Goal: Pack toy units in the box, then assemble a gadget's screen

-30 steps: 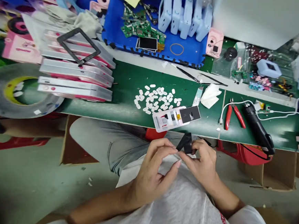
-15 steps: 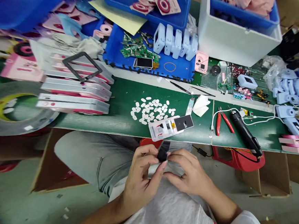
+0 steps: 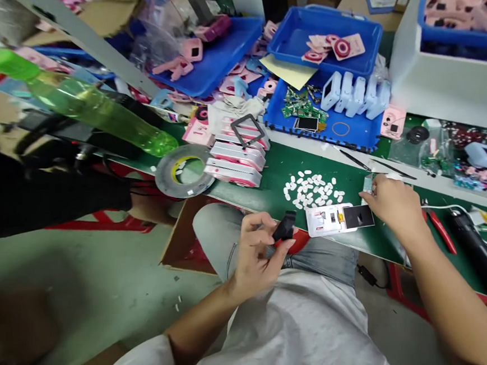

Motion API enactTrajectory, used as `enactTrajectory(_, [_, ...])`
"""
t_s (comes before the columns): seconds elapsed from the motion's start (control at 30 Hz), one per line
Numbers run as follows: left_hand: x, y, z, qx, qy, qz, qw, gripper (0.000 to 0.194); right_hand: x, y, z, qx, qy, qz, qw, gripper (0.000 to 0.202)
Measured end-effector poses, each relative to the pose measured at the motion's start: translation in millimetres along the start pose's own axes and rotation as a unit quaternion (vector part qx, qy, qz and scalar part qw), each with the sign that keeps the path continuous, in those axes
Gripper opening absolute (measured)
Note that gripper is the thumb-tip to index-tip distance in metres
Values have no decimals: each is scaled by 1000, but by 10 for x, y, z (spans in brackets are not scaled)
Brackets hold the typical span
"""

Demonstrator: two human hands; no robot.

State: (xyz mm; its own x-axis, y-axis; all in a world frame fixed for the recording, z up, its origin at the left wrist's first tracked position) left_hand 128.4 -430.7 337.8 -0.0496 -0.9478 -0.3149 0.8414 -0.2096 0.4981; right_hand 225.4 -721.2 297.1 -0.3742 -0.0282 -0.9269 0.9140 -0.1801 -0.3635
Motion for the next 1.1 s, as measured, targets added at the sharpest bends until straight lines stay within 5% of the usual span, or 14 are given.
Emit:
enactTrajectory(0.27, [3, 34, -244, -10, -39, -31, 999, 29, -91, 100, -66, -44, 127, 27, 990, 7])
enactTrajectory(0.6, [32, 105, -654, -77, -205, -65, 974, 26, -476, 17, 206, 42, 242, 91, 965, 27])
enactTrajectory(0.73, [2, 128, -605, -85, -255, -77, 960, 29, -764, -166, 355, 66, 213, 216, 951, 25])
enactTrajectory(0.83, [1, 159, -448, -90, -333, -108, 932, 33, -890, -449, 191, -27, 304, 319, 897, 12])
enactTrajectory(0.9, [3, 187, -300, -92, -385, -132, 909, 34, -769, -567, -151, -145, 440, 260, 847, 13])
enactTrajectory(0.97, [-17, 219, -163, -90, -416, -144, 894, 35, -493, -648, -676, -239, 550, 85, 795, 25])
enactTrajectory(1.1, [-48, 245, -25, -96, -419, -159, 888, 38, -103, -920, -1458, -319, 625, -148, 696, 44])
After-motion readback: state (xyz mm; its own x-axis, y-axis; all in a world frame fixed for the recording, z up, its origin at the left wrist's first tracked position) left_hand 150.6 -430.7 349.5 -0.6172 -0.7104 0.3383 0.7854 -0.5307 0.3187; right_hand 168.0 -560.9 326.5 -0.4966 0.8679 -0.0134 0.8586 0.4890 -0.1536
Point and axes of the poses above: each hand's wrist, its own y-axis towards the middle knuckle, its own x-axis out of the palm, z = x × y, the point moved 10 cm from there along y, towards the middle knuckle, and after that the axes turned 5 degrees about -z, right-handed, at the moved point
